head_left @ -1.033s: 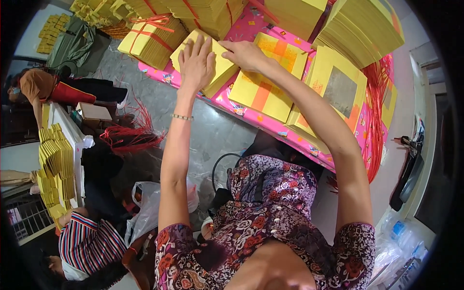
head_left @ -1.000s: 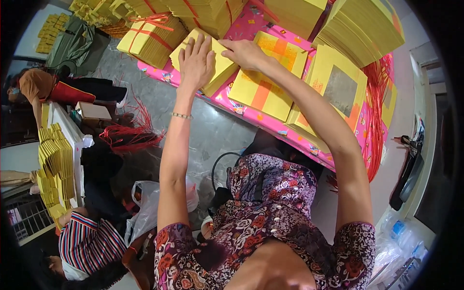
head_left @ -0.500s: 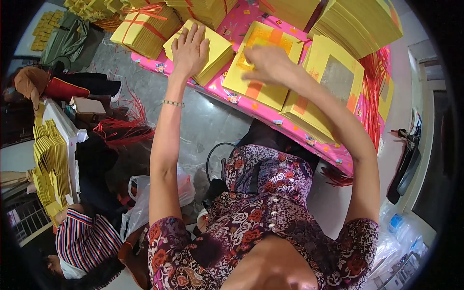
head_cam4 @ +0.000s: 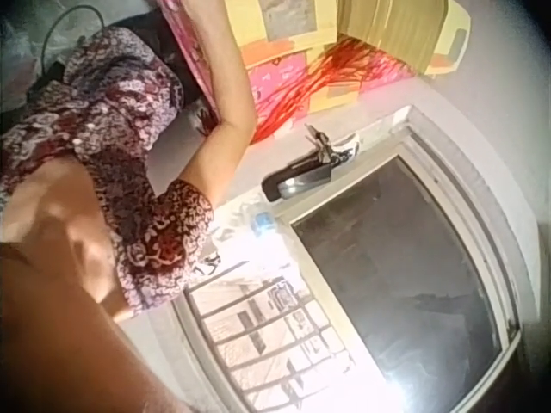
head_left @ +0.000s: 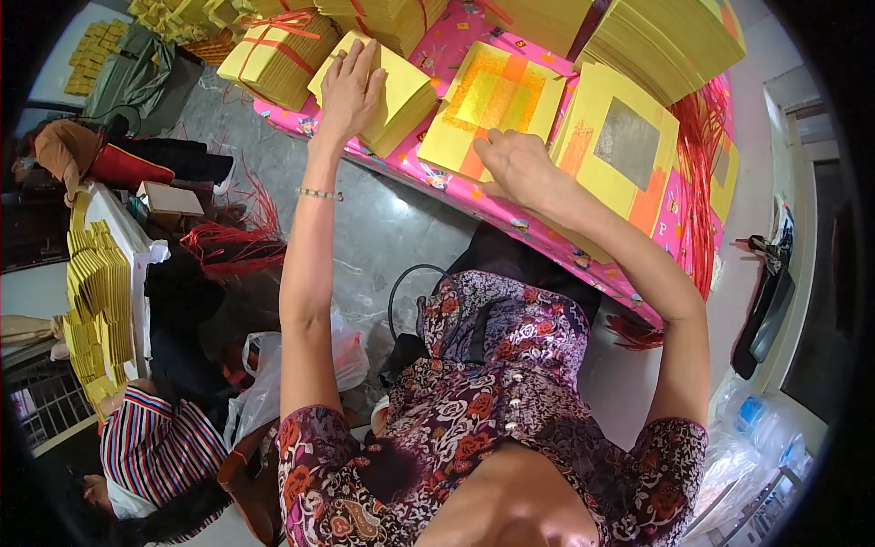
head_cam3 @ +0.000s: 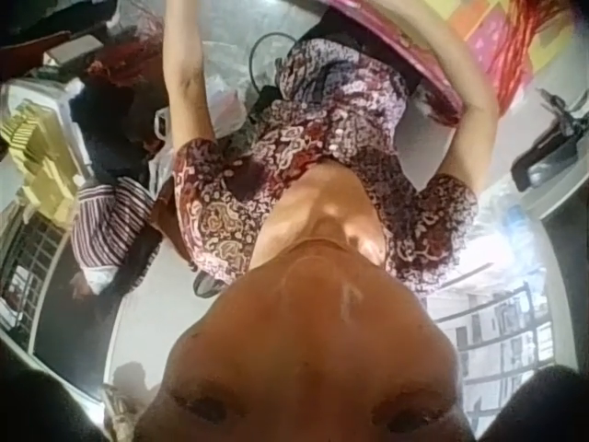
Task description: Counting and stacking bundles of yellow joss paper in a workshop environment.
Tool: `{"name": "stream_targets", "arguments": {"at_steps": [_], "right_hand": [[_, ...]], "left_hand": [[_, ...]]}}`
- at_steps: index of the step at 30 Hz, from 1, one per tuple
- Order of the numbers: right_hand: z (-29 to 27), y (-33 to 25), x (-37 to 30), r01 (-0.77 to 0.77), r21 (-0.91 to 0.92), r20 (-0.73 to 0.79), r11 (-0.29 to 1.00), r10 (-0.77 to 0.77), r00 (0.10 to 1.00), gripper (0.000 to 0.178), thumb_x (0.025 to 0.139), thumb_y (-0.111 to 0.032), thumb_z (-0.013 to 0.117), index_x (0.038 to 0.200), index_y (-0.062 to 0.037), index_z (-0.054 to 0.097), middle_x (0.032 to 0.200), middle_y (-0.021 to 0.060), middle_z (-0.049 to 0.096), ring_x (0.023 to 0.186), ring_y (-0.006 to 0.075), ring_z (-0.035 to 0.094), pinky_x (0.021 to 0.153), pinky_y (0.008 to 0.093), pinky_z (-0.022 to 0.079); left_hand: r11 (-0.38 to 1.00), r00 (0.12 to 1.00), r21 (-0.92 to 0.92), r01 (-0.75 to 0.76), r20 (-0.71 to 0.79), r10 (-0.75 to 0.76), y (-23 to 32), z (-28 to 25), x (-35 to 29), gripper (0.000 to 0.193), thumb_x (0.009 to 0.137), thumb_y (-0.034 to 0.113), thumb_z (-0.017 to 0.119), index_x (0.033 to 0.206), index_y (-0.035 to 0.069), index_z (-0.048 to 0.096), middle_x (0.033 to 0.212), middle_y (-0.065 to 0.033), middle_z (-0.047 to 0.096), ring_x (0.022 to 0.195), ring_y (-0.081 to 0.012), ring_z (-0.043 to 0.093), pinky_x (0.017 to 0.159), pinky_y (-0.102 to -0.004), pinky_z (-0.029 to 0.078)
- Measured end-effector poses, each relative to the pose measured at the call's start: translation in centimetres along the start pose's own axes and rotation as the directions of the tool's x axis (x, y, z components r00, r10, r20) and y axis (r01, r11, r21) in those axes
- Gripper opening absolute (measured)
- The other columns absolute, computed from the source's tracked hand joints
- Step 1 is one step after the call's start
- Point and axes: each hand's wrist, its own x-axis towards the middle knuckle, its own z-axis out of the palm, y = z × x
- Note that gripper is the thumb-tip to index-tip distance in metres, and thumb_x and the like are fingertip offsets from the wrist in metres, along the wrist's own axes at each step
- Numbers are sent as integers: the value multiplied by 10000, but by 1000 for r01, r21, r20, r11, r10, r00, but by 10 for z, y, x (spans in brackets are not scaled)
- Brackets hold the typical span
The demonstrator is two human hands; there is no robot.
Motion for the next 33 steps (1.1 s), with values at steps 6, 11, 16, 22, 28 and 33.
{"name": "stream_targets", "arguments": {"at_steps": [6, 11, 16, 22, 28, 33], "right_hand": [[-14, 14, 8, 31, 59, 122, 998, -38, 992, 353, 685, -295, 751, 799, -17, 567, 748, 148, 610, 732, 329, 621, 633, 425, 488], [-24, 20, 7, -66, 153, 188, 986, 37, 981, 250, 724, -260, 719, 731, -35, 610, 696, 138, 630, 701, 324, 626, 625, 416, 483], [-27, 17, 6, -72, 204, 136, 976, 45, 990, 202, 742, -234, 700, 747, -34, 667, 687, 157, 641, 668, 328, 628, 622, 416, 482], [-25, 18, 5, -84, 194, 163, 977, 52, 985, 192, 765, -218, 676, 759, -27, 689, 697, 165, 644, 665, 334, 624, 629, 422, 482], [-26, 18, 4, -84, 215, 140, 973, 54, 989, 208, 767, -240, 683, 799, -35, 701, 692, 170, 638, 682, 338, 621, 640, 427, 479], [-26, 18, 3, -83, 229, 104, 970, 60, 993, 221, 770, -250, 680, 770, -29, 694, 673, 171, 631, 668, 340, 617, 634, 432, 476]], "left_hand": [[997, 989, -43, -62, -135, 56, 24, -27, -5, 405, 888, 207, 537, 1276, 100, 496, 1306, -185, 483, 1177, -402, 446, 982, -453, 372], [893, 995, -440, -93, -10, 99, 90, -53, -31, 325, 798, 119, 647, 1116, 66, 607, 1105, -131, 582, 1049, -295, 539, 890, -372, 443], [869, 944, -472, -148, 195, 267, 109, -36, -63, 349, 743, 139, 700, 1071, 50, 622, 1086, -116, 594, 1030, -293, 546, 882, -371, 452], [879, 940, -460, -123, 230, 252, 105, -21, -68, 319, 730, 109, 689, 1040, 57, 634, 1055, -100, 610, 1013, -289, 548, 859, -376, 461], [870, 944, -479, -112, 223, 244, 105, -22, -67, 292, 738, 111, 686, 1021, 57, 642, 1035, -96, 620, 988, -286, 560, 844, -374, 468], [885, 939, -461, -61, 275, 208, 104, -24, -66, 302, 746, 113, 695, 1043, 74, 658, 1082, -103, 624, 1026, -273, 567, 860, -360, 477]]}}
